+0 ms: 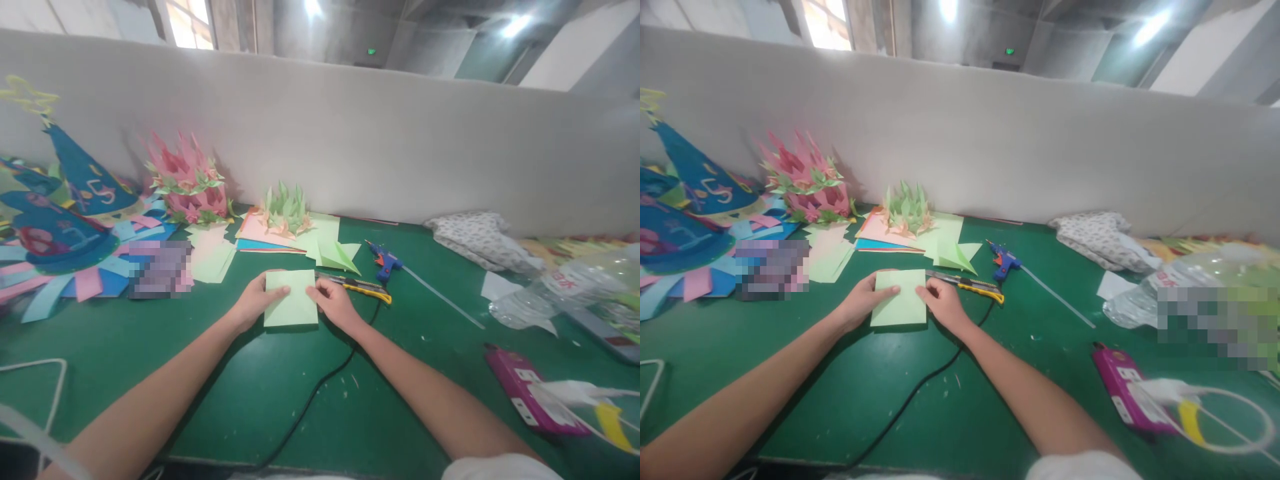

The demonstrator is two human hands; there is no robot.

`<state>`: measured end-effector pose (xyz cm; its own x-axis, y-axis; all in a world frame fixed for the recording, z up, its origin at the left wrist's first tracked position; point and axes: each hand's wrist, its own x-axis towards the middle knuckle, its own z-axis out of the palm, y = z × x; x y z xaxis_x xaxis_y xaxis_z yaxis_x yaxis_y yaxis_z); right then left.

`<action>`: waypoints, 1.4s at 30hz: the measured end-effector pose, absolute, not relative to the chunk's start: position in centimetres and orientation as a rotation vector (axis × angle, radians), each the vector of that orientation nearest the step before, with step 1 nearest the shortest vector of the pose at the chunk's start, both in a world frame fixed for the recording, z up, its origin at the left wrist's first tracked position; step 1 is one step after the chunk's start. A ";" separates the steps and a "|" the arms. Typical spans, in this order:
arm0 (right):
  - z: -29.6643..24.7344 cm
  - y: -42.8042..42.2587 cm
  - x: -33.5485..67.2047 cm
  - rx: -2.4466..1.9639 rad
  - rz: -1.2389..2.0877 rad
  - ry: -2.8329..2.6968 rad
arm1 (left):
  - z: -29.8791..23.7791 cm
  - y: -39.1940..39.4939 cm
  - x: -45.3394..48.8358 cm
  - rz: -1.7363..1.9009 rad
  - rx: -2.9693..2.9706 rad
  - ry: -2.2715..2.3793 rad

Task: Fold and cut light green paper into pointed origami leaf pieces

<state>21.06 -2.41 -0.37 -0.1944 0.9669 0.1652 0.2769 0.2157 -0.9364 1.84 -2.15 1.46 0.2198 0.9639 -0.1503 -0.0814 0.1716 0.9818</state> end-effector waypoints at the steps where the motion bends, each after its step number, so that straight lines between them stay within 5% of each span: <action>1: -0.4 -2.4 21.1 -1.193 1.000 -1.657 | 1.5 -2.2 1.9 0.981 1.116 1.066; 42: 0.2 -2.9 21.2 -1.180 1.313 -1.403 | 2.2 -2.7 2.5 0.917 1.226 1.217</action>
